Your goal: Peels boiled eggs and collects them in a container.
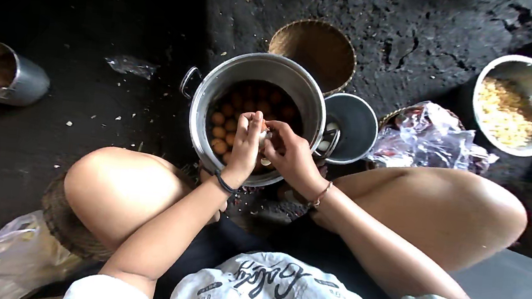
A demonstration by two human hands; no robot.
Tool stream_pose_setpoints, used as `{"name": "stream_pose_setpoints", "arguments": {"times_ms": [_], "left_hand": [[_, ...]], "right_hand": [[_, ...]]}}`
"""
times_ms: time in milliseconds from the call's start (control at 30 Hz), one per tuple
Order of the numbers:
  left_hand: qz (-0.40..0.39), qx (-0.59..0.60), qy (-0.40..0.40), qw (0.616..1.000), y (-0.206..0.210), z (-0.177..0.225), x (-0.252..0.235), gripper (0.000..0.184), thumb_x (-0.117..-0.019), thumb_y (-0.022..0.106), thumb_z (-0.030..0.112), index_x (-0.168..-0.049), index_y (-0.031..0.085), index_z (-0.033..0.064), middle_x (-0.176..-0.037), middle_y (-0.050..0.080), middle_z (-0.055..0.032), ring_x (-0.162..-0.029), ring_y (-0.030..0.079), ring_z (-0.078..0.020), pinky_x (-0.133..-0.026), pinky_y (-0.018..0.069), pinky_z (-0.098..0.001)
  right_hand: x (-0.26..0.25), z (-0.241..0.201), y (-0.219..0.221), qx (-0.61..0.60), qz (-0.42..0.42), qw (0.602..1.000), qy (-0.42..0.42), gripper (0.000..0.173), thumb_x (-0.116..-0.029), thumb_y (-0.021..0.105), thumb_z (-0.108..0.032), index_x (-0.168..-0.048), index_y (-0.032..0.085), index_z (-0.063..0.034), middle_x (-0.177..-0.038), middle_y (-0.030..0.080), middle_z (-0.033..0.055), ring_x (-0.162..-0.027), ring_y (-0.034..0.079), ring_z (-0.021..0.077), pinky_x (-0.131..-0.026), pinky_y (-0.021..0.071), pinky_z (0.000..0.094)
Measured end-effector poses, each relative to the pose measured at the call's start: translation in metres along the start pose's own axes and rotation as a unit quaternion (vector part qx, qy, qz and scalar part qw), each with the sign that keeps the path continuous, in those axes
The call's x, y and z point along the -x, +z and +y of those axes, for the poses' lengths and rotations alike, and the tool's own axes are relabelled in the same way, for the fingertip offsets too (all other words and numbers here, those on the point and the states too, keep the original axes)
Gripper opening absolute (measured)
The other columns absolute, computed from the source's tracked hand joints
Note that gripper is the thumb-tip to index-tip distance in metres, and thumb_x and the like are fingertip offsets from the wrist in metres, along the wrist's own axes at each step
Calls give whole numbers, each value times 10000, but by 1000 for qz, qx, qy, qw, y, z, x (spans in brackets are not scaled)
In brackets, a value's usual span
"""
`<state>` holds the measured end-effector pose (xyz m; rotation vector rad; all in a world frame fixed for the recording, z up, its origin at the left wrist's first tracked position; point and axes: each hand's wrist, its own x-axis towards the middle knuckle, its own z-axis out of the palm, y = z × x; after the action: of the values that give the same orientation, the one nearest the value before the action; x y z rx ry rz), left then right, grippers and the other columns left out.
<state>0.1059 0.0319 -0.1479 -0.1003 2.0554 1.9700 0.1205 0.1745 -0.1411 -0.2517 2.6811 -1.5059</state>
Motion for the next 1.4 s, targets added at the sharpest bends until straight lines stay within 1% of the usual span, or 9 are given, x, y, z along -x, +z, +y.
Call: {"name": "stream_pose_setpoints", "arguments": {"times_ms": [233,367,433,500,867,1067,1133,1267,1400], "left_hand": [[2,-13,-2,1000,0,-1,0,474,-1087,307,543,-1306,547,198,-1091,610,1,-941,583,-78,-807,502,-300],[-12,1,-23,1000,-5,7,-2,503,-1087,277,560,-1281,560,193,-1026,626,-6,-864,599,-93,-740,516,-296],[-6,-8,-25,1000,-5,6,-2,500,-1086,305,554,-1250,584,175,-981,616,-24,-804,586,-107,-689,505,-300],[-4,-19,-9,1000,-3,4,-4,466,-1098,334,496,-1234,588,131,-1056,607,-34,-892,579,-96,-773,496,-306],[-11,6,-14,1000,4,0,-7,338,-1104,386,421,-1147,574,144,-948,577,17,-809,563,-30,-731,489,-228],[-5,21,-84,996,-4,6,1,537,-1050,374,617,-1284,615,197,-1095,661,-20,-925,620,-140,-787,522,-352],[4,65,-102,993,-6,7,-3,550,-1058,333,617,-1320,603,216,-1137,673,1,-933,636,-116,-797,530,-312],[21,100,-125,987,1,9,-6,490,-1063,343,595,-1240,597,214,-882,586,43,-721,561,-28,-619,481,-203],[-6,12,-112,994,-5,9,1,614,-993,394,715,-1372,525,250,-1175,624,-48,-945,603,-158,-765,515,-378]], "right_hand": [[0,4,-1,4,20,1000,-15,360,-970,543,14,-1327,584,9,-970,705,139,-758,682,164,-693,590,312],[-5,6,-20,-106,-50,992,39,325,-1066,476,-101,-1381,552,-70,-1040,707,126,-739,723,164,-658,639,341],[-6,6,-22,-77,-47,996,7,355,-1021,625,-188,-1353,558,-79,-971,705,88,-730,696,133,-630,608,293],[-8,6,-18,-44,-35,998,-31,350,-969,710,-167,-1278,595,-46,-961,708,84,-771,703,117,-681,611,271],[-3,5,0,141,28,985,-95,187,-977,606,-74,-1138,635,19,-876,687,150,-704,693,245,-644,595,376],[-1,6,-15,-63,-27,996,64,187,-1049,466,-46,-1182,598,-35,-893,696,121,-648,697,174,-590,623,350],[-2,9,-16,-95,-40,992,72,212,-1063,524,-166,-1224,600,-51,-936,704,103,-712,711,158,-637,632,336],[-4,2,-4,-58,-30,997,29,398,-972,722,-212,-1293,540,-62,-965,704,94,-784,715,142,-697,620,307],[-4,3,-1,-22,-24,999,-13,327,-1014,639,-140,-1307,549,-27,-988,700,125,-778,717,157,-712,624,321]]}}
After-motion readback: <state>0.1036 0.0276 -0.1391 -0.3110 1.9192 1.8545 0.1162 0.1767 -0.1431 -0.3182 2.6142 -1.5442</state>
